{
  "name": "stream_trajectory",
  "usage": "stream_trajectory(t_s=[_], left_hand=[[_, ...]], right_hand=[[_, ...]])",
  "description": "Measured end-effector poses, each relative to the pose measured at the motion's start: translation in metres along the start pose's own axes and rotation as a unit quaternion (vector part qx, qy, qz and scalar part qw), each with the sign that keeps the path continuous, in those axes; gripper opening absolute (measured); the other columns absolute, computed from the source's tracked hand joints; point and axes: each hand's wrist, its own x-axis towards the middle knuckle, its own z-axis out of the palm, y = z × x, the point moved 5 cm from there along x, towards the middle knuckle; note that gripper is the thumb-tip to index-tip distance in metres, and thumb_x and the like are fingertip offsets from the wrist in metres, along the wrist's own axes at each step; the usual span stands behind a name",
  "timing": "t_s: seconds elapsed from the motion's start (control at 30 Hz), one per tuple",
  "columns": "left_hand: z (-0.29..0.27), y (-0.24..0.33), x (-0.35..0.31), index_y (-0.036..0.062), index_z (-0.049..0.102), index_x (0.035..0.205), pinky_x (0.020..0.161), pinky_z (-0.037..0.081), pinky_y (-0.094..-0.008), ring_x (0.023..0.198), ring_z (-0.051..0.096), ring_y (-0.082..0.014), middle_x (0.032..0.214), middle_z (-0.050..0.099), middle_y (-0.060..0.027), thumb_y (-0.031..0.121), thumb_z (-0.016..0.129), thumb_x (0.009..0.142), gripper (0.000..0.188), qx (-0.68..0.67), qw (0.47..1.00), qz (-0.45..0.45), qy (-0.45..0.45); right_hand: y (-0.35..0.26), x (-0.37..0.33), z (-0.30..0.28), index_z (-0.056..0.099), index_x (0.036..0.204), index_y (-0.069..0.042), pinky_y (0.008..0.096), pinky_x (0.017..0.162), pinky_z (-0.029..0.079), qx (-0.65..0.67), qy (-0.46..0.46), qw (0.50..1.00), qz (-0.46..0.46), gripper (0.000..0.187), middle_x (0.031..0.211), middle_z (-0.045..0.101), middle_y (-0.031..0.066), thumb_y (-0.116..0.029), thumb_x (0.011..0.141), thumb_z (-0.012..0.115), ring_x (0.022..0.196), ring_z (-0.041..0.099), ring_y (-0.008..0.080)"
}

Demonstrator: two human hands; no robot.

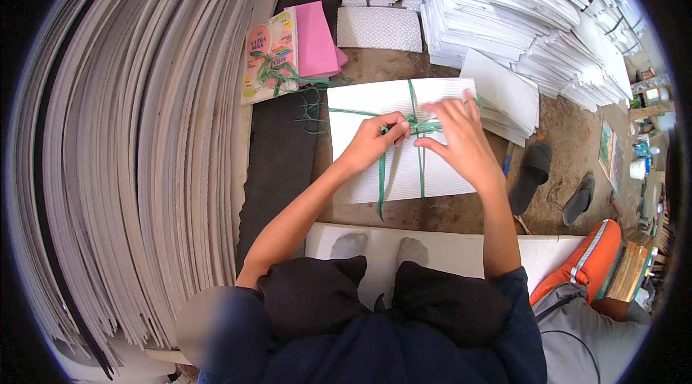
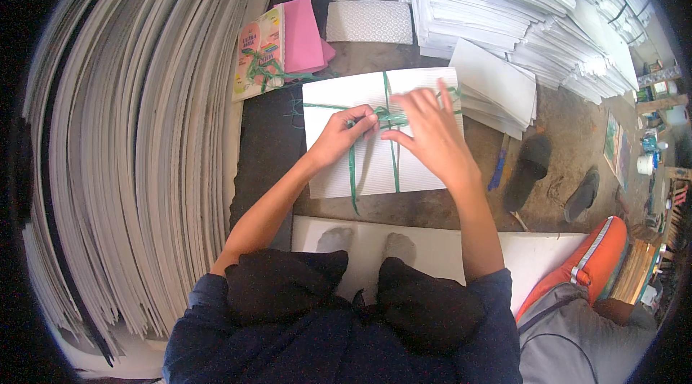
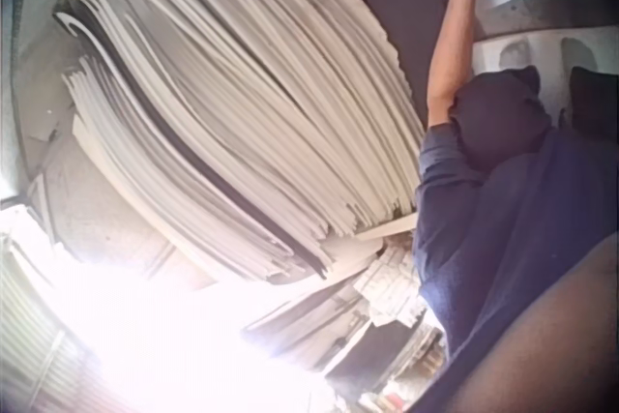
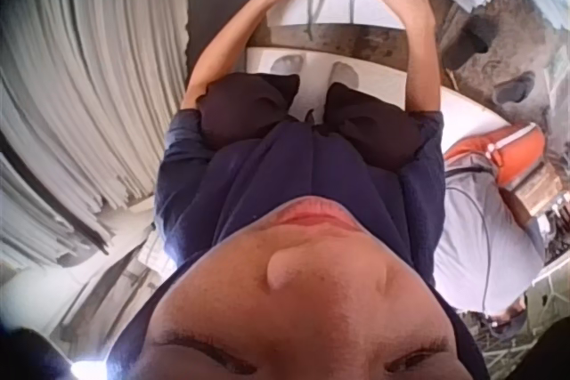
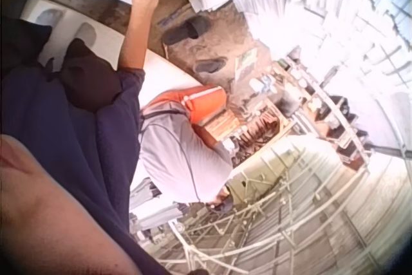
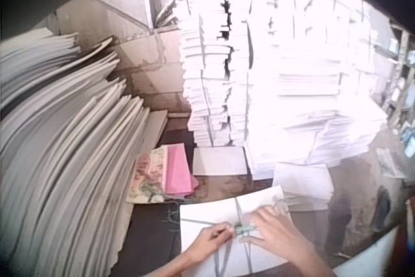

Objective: The person sits on the floor and bundles stacks of white textured sheets using green string. They wrap the string around the stacks, tie knots to secure them, and use a blue utility knife to cut the excess string. The person then stacks the finished bundles on a pile nearby.

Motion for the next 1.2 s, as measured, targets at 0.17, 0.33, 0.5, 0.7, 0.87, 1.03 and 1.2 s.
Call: stream_trajectory(t_s=[0.17, 0.33, 0.5, 0.7, 0.87, 1.03, 1.2], left_hand=[[-0.009, 0.009, -0.005, 0.0056, 0.056, 0.079, 0.059, 0.04, -0.0269, 0.063, 0.05, -0.0157, 0.062, 0.051, -0.0049, 0.022, 0.049, 0.088, 0.019, 0.092, 0.989, 0.089, 0.07], [-0.009, 0.028, -0.019, 0.0072, 0.053, 0.09, 0.059, 0.046, -0.0342, 0.063, 0.055, -0.0279, 0.065, 0.053, -0.0082, 0.022, 0.055, 0.083, 0.016, 0.287, 0.945, 0.123, 0.099], [-0.021, 0.037, -0.014, 0.0053, 0.054, 0.077, 0.052, 0.045, -0.034, 0.056, 0.055, -0.0253, 0.066, 0.054, -0.0078, 0.018, 0.062, 0.077, 0.015, 0.427, 0.876, 0.222, -0.007], [-0.061, 0.015, -0.013, 0.0052, 0.052, 0.068, 0.049, 0.042, -0.0344, 0.054, 0.052, -0.0239, 0.061, 0.05, -0.0068, 0.012, 0.063, 0.073, 0.014, 0.44, 0.862, 0.24, -0.078], [-0.067, 0.009, -0.013, 0.005, 0.05, 0.065, 0.048, 0.042, -0.0335, 0.053, 0.051, -0.0228, 0.059, 0.049, -0.0066, 0.01, 0.064, 0.071, 0.016, 0.426, 0.857, 0.271, -0.101], [-0.069, 0.012, -0.012, 0.0058, 0.052, 0.066, 0.048, 0.042, -0.0334, 0.053, 0.052, -0.0218, 0.059, 0.05, -0.0066, 0.01, 0.065, 0.07, 0.015, 0.416, 0.854, 0.288, -0.117], [-0.07, 0.007, -0.017, 0.0058, 0.051, 0.065, 0.048, 0.042, -0.033, 0.053, 0.051, -0.0215, 0.059, 0.05, -0.0061, 0.01, 0.065, 0.07, 0.015, 0.419, 0.854, 0.282, -0.123]], right_hand=[[0.02, 0.0, 0.023, 0.053, 0.077, 0.002, 0.0361, 0.06, 0.04, 0.319, -0.058, 0.939, 0.11, 0.023, 0.074, 0.051, 0.0087, -0.02, 0.085, 0.053, 0.066, 0.05, 0.0182], [0.031, 0.004, 0.042, 0.044, 0.065, -0.002, 0.0334, 0.063, 0.041, 0.63, -0.009, 0.763, 0.144, 0.032, 0.062, 0.044, 0.0037, -0.021, 0.091, 0.042, 0.061, 0.043, 0.0129], [0.034, 0.013, 0.053, 0.028, 0.057, -0.01, 0.033, 0.061, 0.04, 0.747, 0.018, 0.652, 0.128, 0.039, 0.058, 0.034, 0.0009, -0.024, 0.093, 0.036, 0.055, 0.036, 0.0127], [0.053, -0.005, 0.054, 0.033, 0.059, -0.006, 0.0286, 0.058, 0.038, 0.628, 0.008, 0.762, 0.156, 0.038, 0.058, 0.032, 0.0014, -0.021, 0.094, 0.037, 0.055, 0.035, 0.0126], [0.055, -0.013, 0.054, 0.036, 0.062, -0.002, 0.0258, 0.058, 0.037, 0.587, 0.01, 0.796, 0.15, 0.036, 0.059, 0.035, 0.0027, -0.02, 0.093, 0.04, 0.06, 0.044, 0.0142], [0.064, -0.014, 0.057, 0.035, 0.061, -0.003, 0.0274, 0.058, 0.038, 0.604, 0.028, 0.781, 0.153, 0.037, 0.058, 0.035, 0.0029, -0.021, 0.093, 0.04, 0.058, 0.041, 0.0144], [0.067, -0.015, 0.058, 0.034, 0.061, -0.003, 0.0288, 0.059, 0.038, 0.638, 0.03, 0.753, 0.159, 0.038, 0.058, 0.035, 0.0026, -0.02, 0.094, 0.038, 0.057, 0.038, 0.0141]])
